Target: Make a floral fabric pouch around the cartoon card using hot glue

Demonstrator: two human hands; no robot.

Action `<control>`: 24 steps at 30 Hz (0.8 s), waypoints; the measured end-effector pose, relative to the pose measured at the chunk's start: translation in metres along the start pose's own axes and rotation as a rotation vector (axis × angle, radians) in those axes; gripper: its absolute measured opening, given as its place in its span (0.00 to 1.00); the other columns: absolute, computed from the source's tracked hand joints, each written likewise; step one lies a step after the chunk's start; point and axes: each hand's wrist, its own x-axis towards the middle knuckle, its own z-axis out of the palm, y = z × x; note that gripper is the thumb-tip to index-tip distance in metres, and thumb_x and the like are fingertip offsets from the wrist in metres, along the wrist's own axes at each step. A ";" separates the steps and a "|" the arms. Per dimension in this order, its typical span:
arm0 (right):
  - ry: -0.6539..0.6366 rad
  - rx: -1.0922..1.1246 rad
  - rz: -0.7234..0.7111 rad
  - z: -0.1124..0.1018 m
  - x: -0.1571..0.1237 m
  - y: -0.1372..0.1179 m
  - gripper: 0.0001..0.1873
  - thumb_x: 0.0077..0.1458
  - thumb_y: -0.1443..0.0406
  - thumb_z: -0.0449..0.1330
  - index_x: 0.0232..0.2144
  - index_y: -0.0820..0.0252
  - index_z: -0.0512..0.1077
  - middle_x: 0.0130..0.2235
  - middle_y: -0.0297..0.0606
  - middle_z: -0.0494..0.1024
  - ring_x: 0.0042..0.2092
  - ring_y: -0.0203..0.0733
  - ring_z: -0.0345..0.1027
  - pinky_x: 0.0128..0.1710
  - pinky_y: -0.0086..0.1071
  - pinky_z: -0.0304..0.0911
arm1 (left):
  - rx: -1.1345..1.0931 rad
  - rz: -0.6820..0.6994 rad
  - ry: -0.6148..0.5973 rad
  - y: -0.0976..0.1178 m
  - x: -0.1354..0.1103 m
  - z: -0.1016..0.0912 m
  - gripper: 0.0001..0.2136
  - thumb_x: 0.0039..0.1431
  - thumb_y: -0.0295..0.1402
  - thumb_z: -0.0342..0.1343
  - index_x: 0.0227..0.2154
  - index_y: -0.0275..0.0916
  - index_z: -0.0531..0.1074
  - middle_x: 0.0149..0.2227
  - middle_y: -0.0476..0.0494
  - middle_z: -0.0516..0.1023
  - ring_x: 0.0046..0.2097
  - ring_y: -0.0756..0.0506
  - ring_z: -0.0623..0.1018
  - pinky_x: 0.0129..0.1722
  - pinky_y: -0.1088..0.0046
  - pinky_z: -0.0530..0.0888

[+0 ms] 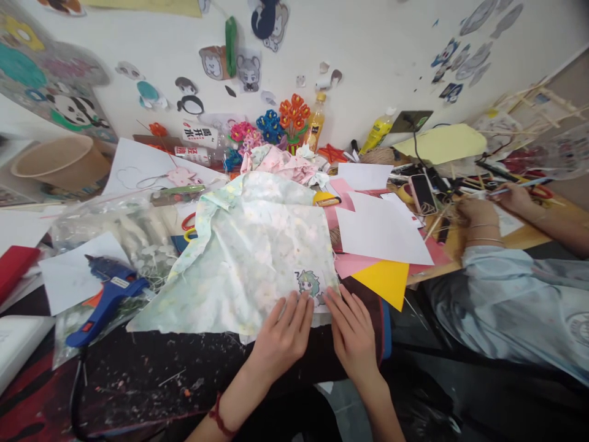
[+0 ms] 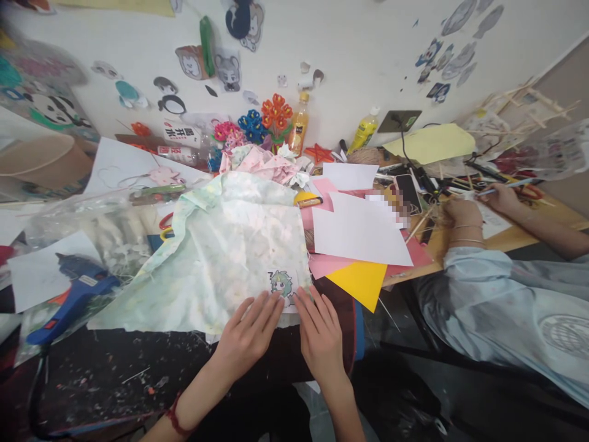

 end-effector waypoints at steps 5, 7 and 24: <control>-0.041 -0.117 0.041 0.000 -0.001 0.012 0.34 0.60 0.81 0.47 0.65 0.57 0.63 0.63 0.42 0.71 0.69 0.52 0.56 0.65 0.52 0.57 | 0.015 -0.023 0.030 -0.003 -0.003 0.000 0.17 0.68 0.23 0.46 0.54 0.31 0.76 0.54 0.39 0.81 0.54 0.40 0.79 0.57 0.59 0.68; 0.010 -0.171 0.065 -0.003 -0.003 0.017 0.35 0.59 0.81 0.48 0.65 0.55 0.64 0.62 0.42 0.73 0.67 0.52 0.59 0.64 0.53 0.57 | 0.021 -0.025 0.039 -0.006 -0.004 -0.001 0.17 0.68 0.22 0.46 0.54 0.30 0.75 0.53 0.39 0.81 0.54 0.40 0.79 0.58 0.59 0.67; -0.047 -0.235 0.080 -0.009 0.000 0.012 0.39 0.53 0.82 0.49 0.62 0.47 0.68 0.69 0.40 0.61 0.68 0.56 0.56 0.63 0.55 0.57 | 0.010 -0.042 0.048 -0.005 -0.004 0.000 0.17 0.68 0.22 0.45 0.53 0.29 0.75 0.52 0.37 0.82 0.53 0.39 0.80 0.53 0.60 0.72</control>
